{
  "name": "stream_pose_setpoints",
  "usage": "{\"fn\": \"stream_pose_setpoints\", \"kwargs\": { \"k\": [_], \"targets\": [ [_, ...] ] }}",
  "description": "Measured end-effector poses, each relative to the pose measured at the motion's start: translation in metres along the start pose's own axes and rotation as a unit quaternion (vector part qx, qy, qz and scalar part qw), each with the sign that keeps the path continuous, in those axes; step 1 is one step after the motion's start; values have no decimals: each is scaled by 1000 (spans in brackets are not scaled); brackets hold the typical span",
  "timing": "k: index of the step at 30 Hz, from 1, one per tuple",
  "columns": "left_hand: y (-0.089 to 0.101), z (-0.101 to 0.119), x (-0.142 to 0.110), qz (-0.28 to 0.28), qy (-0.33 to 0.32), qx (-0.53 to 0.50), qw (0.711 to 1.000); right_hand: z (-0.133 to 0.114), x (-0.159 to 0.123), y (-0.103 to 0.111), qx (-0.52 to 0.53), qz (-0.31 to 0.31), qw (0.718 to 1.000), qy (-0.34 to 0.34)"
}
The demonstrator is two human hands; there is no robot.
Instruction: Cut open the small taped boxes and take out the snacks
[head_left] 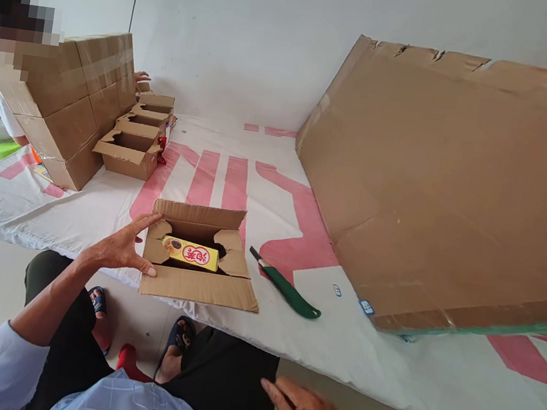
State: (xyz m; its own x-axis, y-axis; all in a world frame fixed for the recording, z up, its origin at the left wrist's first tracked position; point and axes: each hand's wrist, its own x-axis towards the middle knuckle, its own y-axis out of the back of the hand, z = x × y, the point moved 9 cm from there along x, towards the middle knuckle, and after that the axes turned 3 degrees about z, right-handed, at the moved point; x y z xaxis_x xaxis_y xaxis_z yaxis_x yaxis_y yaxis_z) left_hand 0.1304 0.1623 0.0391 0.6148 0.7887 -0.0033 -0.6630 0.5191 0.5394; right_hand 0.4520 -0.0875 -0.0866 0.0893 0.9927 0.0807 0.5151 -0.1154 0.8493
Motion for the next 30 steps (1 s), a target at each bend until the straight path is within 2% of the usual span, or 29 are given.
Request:
{"fn": "stream_pose_setpoints", "kwargs": {
  "k": [3, 5, 8, 10, 13, 16, 19, 23, 26, 28, 30],
  "targets": [
    [-4, 5, 0, -5, -17, 32, 999, -44, 30, 49, 60, 110, 990, 59],
    [-7, 7, 3, -3, -30, 43, 999, -72, 52, 84, 93, 193, 971, 107],
    [-7, 8, 8, 12, -35, 47, 998, -107, 90, 110, 100, 251, 951, 152],
    [-3, 8, 7, 18, -35, 46, 998, -128, 116, 106, 101, 230, 949, 189],
    [9, 7, -3, 10, -45, 64, 997, -163, 147, 80, 83, 144, 948, 271],
    [24, 1, -16, 3, -33, 95, 995, -189, 165, 54, 31, 79, 935, 343],
    [32, -3, -24, 16, -1, 126, 992, -200, 175, 40, -21, 50, 924, 379],
    [26, 4, -19, 87, 57, 172, 980, -203, 176, 44, -69, 56, 913, 398],
    [15, 13, -13, 144, 113, 228, 956, -202, 172, 55, -115, 85, 906, 399],
    [10, 17, -10, 161, 135, 253, 944, -198, 171, 66, -141, 115, 905, 386],
    [9, 20, -9, 169, 132, 245, 945, -190, 172, 78, -144, 147, 909, 361]
  ]
}}
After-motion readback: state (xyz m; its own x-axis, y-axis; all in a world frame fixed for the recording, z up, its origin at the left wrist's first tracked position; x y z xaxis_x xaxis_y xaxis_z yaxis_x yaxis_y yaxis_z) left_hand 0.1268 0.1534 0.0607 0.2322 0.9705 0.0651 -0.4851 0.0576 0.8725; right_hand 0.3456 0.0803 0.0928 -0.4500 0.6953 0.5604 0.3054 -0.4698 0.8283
